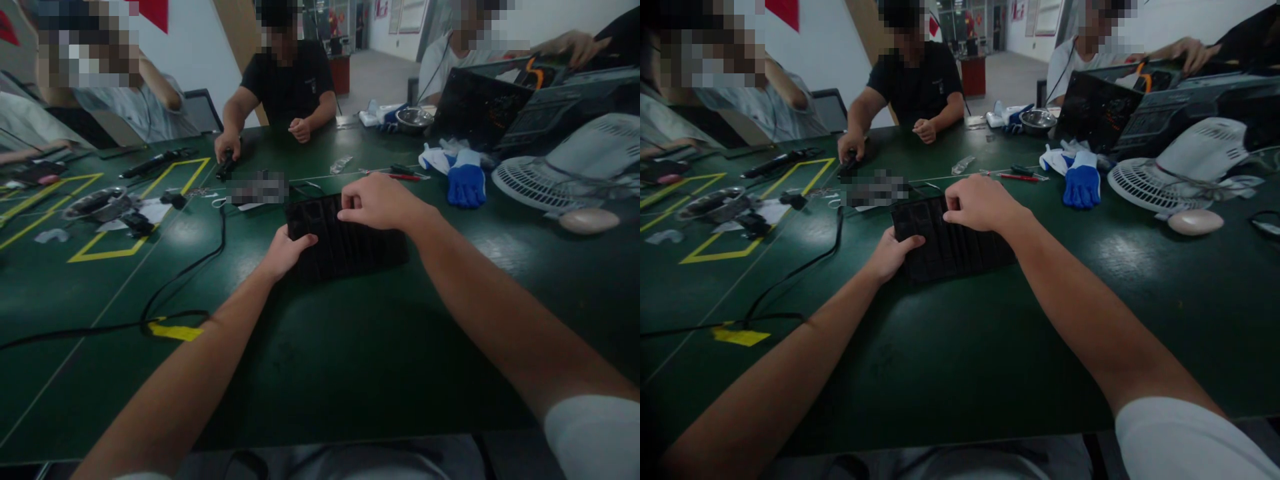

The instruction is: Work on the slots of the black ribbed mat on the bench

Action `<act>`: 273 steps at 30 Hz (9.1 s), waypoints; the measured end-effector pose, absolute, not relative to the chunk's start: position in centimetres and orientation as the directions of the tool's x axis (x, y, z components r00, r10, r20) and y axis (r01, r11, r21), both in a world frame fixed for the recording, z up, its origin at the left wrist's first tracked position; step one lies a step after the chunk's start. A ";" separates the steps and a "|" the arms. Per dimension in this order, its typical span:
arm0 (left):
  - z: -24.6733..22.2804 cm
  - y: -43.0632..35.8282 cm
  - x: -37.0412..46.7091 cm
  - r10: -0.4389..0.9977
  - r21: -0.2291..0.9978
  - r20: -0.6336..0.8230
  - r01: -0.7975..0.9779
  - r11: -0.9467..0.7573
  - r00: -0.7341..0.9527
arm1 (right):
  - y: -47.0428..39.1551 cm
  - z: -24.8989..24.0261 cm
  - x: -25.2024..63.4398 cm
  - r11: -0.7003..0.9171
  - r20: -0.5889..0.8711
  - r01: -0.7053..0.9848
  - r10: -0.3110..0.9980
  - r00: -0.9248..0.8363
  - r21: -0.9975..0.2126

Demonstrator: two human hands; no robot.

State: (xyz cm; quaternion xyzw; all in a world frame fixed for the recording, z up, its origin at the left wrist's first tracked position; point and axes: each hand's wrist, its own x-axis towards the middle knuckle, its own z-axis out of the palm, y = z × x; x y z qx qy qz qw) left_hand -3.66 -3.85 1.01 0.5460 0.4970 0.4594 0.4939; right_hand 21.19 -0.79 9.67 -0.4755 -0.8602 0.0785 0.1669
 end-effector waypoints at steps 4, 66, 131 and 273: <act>0.9 -3.8 -3.8 0.998 0.994 0.000 0.105 -0.008 0.069 | -0.9 9.9 21.2 0.530 0.201 0.792 0.848 -0.491 -0.302; 0.5 -3.4 -4.1 0.998 0.997 -0.015 0.078 0.010 0.062 | -0.6 10.3 21.4 0.517 0.152 0.788 0.855 -0.496 -0.335; 0.6 -3.3 -3.8 0.998 0.997 0.028 0.070 -0.031 0.054 | -0.7 10.5 21.6 0.523 0.156 0.775 0.850 -0.503 -0.354; 1.0 -3.7 -3.8 0.995 0.991 -0.026 0.133 0.014 0.093 | -0.4 9.9 21.5 0.531 0.148 0.782 0.846 -0.512 -0.326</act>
